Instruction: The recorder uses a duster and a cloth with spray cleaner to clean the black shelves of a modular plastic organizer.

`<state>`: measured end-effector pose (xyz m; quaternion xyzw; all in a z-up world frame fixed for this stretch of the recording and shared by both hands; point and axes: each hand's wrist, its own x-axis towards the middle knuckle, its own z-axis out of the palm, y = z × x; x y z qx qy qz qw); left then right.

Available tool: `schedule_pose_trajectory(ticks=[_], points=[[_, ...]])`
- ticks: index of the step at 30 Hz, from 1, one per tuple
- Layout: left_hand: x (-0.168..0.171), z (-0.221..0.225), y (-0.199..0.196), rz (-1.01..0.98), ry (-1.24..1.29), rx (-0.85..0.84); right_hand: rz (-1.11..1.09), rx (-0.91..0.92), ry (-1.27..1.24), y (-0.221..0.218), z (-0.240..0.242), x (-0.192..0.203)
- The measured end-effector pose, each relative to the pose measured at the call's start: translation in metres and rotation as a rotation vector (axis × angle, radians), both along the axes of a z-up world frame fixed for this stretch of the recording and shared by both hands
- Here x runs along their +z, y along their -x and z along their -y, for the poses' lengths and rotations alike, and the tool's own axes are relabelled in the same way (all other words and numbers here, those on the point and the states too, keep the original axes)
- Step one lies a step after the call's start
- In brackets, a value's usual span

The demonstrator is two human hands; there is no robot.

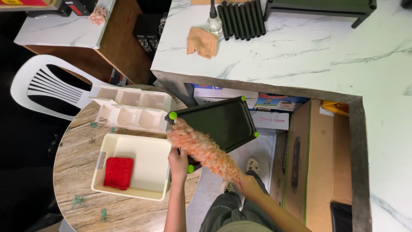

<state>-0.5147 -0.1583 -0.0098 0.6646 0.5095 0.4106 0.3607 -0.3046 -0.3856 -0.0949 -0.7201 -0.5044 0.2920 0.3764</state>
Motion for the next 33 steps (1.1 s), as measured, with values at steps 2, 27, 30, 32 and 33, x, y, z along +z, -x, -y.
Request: schedule_pose_trajectory(ticks=[2, 27, 30, 32, 33], points=[[0.053, 0.003, -0.013, -0.010, 0.059, -0.012, 0.023, -0.067, 0.015, -0.015, -0.002, -0.033], [0.132, -0.036, -0.077, -0.331, -0.502, -0.915, -0.497, -0.122, -0.039, -0.117, -0.073, 0.122], [0.147, -0.022, -0.091, -0.121, -0.526, -0.646, -0.456, -0.231, 0.031, -0.104, -0.075, 0.096], [0.084, -0.028, -0.092, -0.222, -0.247, -0.468, -0.492, -0.148, -0.167, -0.096, -0.075, 0.091], [0.052, -0.032, -0.092, -0.318, 0.029, -0.285, -0.526, -0.059, -0.367, -0.092, -0.076, 0.089]])
